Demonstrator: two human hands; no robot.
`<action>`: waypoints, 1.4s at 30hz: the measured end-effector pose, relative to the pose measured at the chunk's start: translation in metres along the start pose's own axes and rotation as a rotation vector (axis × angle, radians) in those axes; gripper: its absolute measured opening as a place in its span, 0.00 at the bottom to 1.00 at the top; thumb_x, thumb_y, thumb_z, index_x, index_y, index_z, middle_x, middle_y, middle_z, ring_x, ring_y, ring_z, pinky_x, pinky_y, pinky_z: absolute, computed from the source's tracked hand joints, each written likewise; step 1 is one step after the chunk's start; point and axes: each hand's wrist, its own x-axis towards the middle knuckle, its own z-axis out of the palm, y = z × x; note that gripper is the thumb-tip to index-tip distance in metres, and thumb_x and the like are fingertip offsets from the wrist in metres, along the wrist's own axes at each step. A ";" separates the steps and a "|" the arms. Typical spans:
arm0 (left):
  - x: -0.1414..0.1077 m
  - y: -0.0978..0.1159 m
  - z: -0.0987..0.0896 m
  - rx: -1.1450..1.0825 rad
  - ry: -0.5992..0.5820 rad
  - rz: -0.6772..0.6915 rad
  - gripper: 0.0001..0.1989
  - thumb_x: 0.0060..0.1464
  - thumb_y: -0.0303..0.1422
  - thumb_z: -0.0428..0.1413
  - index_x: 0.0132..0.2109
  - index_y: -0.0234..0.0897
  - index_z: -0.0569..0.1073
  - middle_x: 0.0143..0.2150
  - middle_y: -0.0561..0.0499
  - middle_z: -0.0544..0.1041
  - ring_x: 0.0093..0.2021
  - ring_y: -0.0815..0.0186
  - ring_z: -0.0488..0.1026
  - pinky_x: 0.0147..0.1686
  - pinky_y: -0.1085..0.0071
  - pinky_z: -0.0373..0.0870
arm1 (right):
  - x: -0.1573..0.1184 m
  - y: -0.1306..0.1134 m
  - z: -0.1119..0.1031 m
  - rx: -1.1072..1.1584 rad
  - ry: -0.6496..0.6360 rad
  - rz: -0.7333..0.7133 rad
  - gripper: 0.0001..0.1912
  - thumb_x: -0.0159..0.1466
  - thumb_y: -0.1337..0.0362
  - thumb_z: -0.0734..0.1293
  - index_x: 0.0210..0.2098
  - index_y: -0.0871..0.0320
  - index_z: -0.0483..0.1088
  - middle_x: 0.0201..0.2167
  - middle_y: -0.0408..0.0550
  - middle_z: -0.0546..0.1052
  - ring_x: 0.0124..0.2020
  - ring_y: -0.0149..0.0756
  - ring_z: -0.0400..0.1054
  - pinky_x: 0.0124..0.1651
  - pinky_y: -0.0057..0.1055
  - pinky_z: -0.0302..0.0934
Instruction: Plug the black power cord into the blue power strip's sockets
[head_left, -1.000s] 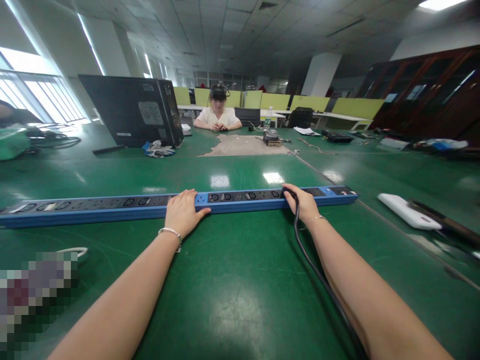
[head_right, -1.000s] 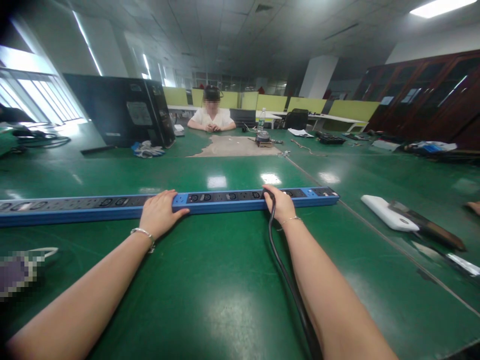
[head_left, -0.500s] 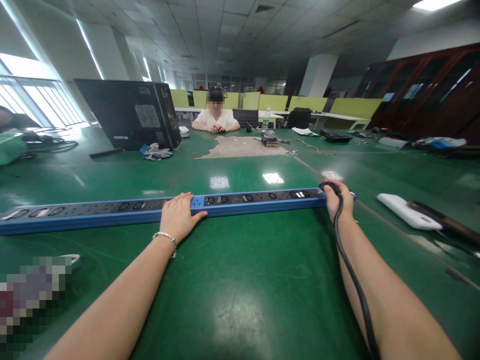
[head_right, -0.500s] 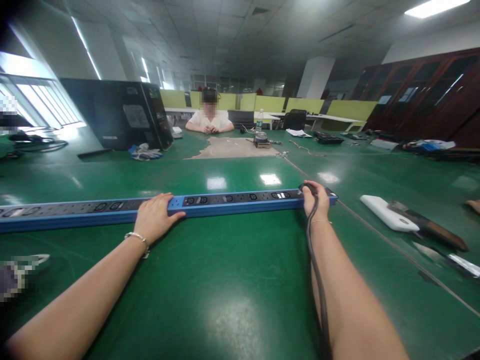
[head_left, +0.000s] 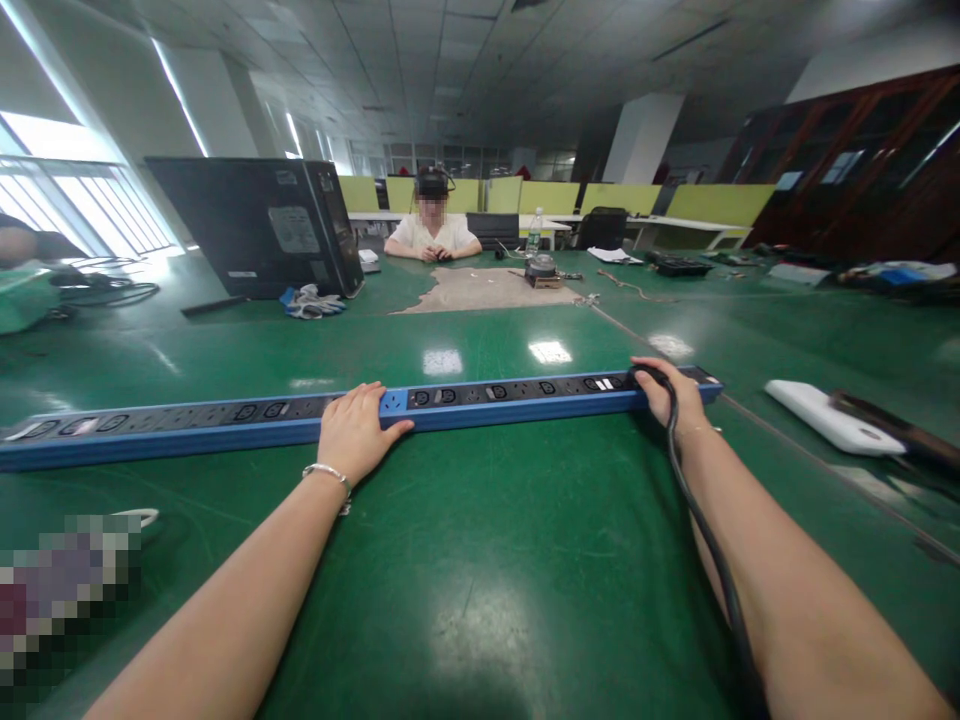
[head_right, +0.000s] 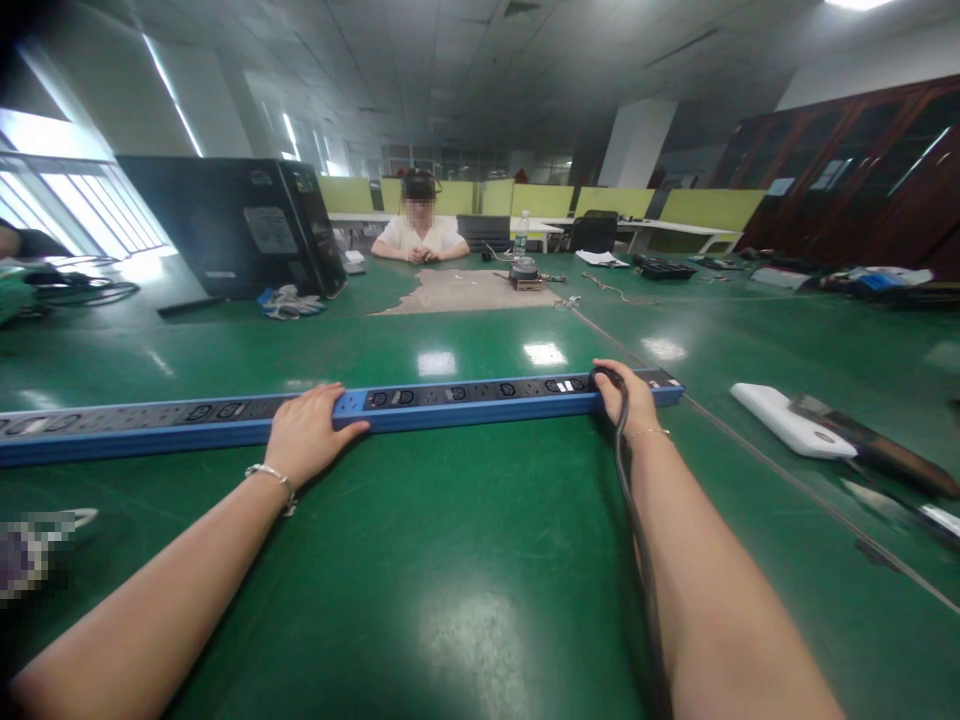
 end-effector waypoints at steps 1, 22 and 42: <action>0.000 0.000 0.000 0.001 0.000 -0.002 0.31 0.50 0.51 0.51 0.55 0.35 0.64 0.57 0.39 0.68 0.58 0.53 0.62 0.55 0.57 0.56 | 0.000 0.003 -0.001 -0.023 -0.025 -0.009 0.16 0.56 0.57 0.62 0.41 0.54 0.73 0.37 0.49 0.77 0.40 0.44 0.70 0.50 0.43 0.61; 0.001 0.001 -0.003 0.015 -0.028 -0.014 0.30 0.50 0.49 0.51 0.56 0.36 0.63 0.58 0.39 0.67 0.59 0.53 0.62 0.56 0.56 0.56 | 0.012 0.050 -0.019 0.278 0.256 0.226 0.16 0.54 0.58 0.65 0.41 0.57 0.68 0.42 0.55 0.76 0.41 0.42 0.69 0.47 0.36 0.62; 0.000 0.002 -0.004 0.022 -0.030 -0.009 0.31 0.50 0.50 0.51 0.55 0.35 0.63 0.57 0.39 0.68 0.59 0.53 0.62 0.56 0.56 0.57 | 0.007 0.027 -0.019 -0.006 0.051 0.074 0.16 0.53 0.56 0.63 0.38 0.54 0.75 0.33 0.49 0.78 0.37 0.44 0.70 0.46 0.43 0.64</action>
